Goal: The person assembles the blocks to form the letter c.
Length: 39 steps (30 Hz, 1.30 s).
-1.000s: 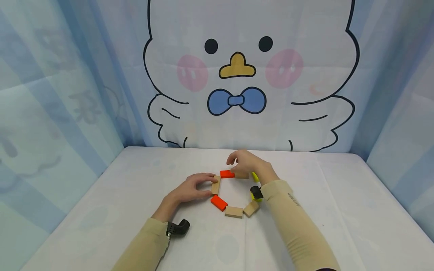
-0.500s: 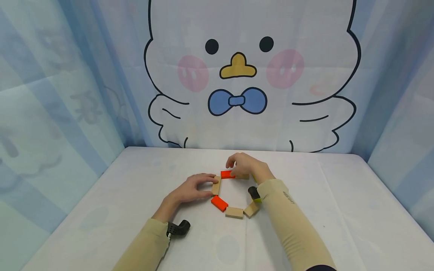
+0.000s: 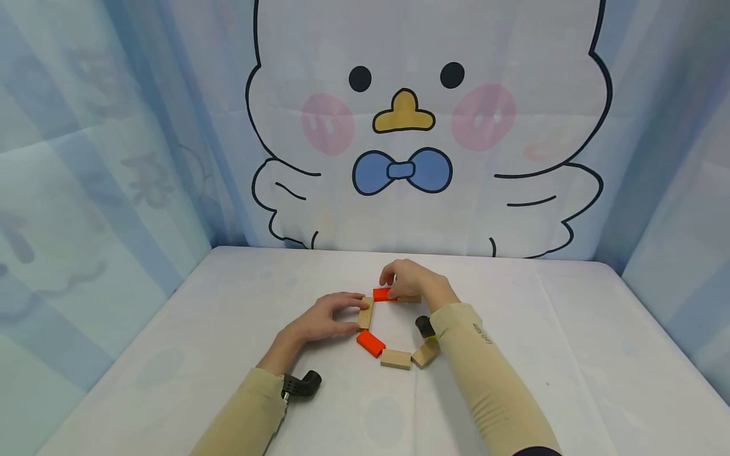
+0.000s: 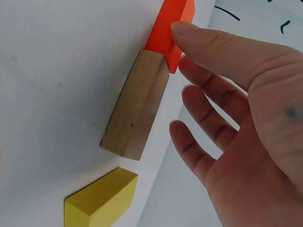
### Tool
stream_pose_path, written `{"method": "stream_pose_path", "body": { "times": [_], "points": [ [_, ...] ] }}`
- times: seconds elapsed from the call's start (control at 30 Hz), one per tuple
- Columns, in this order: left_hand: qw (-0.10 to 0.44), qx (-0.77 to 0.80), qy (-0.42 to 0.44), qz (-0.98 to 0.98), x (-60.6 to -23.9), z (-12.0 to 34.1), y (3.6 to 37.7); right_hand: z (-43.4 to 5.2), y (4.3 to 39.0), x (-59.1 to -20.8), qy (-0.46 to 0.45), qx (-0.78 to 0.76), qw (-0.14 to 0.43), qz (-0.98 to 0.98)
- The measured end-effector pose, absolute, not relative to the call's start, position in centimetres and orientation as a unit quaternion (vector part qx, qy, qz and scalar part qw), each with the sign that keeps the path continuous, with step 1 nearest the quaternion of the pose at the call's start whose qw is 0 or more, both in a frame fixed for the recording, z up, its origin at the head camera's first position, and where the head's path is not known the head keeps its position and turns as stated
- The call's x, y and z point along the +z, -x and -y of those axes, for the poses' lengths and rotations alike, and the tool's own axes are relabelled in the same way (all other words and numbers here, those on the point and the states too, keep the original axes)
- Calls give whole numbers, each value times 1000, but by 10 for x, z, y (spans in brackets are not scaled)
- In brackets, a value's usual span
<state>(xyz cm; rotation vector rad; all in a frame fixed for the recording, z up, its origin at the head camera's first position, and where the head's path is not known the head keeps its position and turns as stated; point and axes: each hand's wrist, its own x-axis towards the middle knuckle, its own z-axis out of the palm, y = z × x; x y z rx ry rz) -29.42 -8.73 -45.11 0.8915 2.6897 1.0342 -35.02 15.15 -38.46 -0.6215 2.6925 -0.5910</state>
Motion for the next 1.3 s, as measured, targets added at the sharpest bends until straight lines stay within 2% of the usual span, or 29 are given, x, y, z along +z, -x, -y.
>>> {"method": "stream_pose_path", "body": {
  "times": [1.3],
  "points": [
    [68, 345, -284, -892, -451, 86, 292, -141, 354, -389, 249, -208, 135, -936]
  ]
}}
